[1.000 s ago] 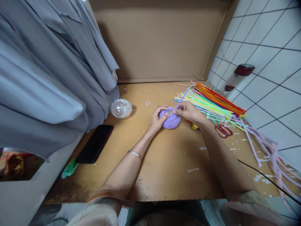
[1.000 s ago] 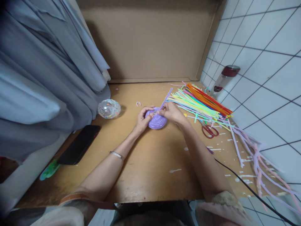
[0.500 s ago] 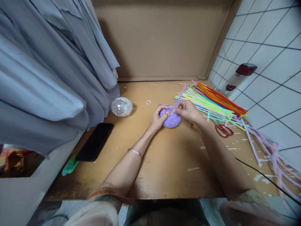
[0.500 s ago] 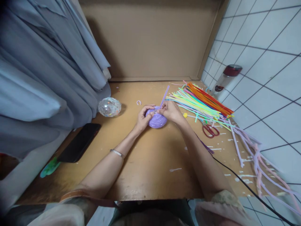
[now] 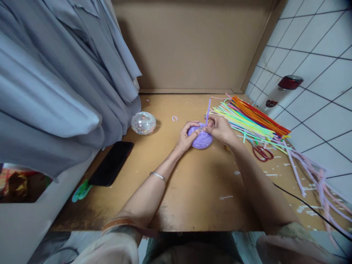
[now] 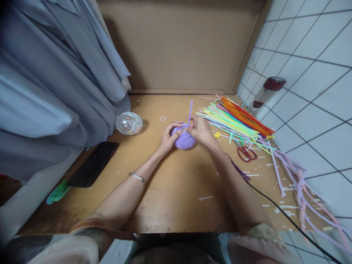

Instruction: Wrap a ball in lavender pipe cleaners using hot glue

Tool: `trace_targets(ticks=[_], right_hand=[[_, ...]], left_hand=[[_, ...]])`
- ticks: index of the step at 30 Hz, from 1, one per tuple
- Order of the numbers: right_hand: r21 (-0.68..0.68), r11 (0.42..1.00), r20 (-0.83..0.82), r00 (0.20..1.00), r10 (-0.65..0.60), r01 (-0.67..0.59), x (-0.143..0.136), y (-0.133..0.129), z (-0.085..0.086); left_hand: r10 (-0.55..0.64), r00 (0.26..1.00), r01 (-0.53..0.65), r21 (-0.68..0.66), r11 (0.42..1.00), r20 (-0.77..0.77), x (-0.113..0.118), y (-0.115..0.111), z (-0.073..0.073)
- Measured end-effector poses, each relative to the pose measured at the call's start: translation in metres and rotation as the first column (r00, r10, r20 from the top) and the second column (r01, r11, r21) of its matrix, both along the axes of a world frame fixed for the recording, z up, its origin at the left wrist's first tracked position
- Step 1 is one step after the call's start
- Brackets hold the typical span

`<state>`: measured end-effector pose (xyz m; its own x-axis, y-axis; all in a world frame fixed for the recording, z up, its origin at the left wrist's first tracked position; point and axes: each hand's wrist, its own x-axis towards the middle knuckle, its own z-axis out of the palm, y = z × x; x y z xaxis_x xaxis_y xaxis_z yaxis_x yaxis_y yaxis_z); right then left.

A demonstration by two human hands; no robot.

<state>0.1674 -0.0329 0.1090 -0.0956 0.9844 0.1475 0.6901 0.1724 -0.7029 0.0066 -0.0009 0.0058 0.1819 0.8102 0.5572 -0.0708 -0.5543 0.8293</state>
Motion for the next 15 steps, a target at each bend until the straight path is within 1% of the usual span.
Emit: trace_targets(ticks=[3, 6, 10, 15], right_hand=[[0.019, 0.999, 0.071, 0.997, 0.025, -0.027, 0.0, -0.001, 0.002], [0.003, 1.0, 0.111, 0.994, 0.008, -0.008, -0.001, -0.002, 0.004], [-0.014, 1.0, 0.083, 0.996, -0.011, 0.012, -0.002, -0.002, 0.004], [-0.029, 1.0, 0.003, 1.0, 0.013, -0.013, 0.002, 0.005, -0.006]], left_hand=[[-0.001, 1.0, 0.001, 0.002, 1.0, 0.001, 0.0, -0.001, 0.001], [0.001, 1.0, -0.001, -0.001, 1.0, 0.005, 0.0, -0.001, 0.001], [0.005, 1.0, -0.005, -0.007, 1.0, 0.016, 0.0, -0.001, 0.001], [-0.007, 1.0, 0.008, -0.028, 1.0, 0.014, -0.002, 0.0, 0.0]])
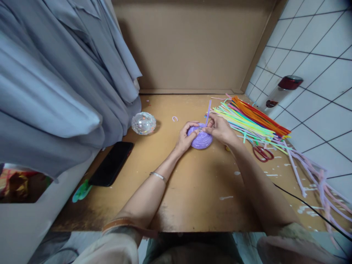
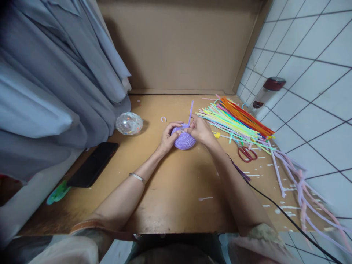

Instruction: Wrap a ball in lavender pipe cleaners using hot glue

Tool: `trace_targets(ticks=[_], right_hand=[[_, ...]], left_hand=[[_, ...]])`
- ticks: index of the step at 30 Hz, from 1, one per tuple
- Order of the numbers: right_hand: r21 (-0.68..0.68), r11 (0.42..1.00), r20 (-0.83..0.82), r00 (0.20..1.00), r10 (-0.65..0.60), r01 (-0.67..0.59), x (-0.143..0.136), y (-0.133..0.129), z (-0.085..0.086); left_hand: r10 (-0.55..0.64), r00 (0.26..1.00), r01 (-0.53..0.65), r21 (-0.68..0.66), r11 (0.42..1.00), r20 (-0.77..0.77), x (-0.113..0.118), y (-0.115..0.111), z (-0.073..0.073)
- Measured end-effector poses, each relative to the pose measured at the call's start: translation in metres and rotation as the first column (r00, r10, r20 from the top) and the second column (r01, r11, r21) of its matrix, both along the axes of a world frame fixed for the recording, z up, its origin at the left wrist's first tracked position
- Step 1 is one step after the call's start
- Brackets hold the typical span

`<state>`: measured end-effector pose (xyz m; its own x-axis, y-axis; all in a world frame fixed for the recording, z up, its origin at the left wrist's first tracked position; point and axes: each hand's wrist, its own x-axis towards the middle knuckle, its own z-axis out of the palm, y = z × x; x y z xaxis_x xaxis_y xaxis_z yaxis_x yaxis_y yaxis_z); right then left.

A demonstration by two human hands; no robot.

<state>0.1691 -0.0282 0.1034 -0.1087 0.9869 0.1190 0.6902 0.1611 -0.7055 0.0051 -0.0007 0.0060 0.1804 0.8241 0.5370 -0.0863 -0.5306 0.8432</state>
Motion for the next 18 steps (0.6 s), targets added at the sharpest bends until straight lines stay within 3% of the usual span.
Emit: trace_targets(ticks=[10, 18], right_hand=[[0.037, 0.999, -0.024, 1.0, 0.002, -0.001, 0.0033, 0.0054, -0.0085], [0.014, 1.0, -0.011, 1.0, 0.008, -0.007, 0.0035, 0.0035, -0.0051]], left_hand=[[-0.023, 1.0, 0.024, -0.012, 1.0, 0.021, 0.0016, 0.0029, -0.0042], [0.133, 0.99, -0.13, 0.049, 0.99, -0.049, 0.002, -0.002, -0.0009]])
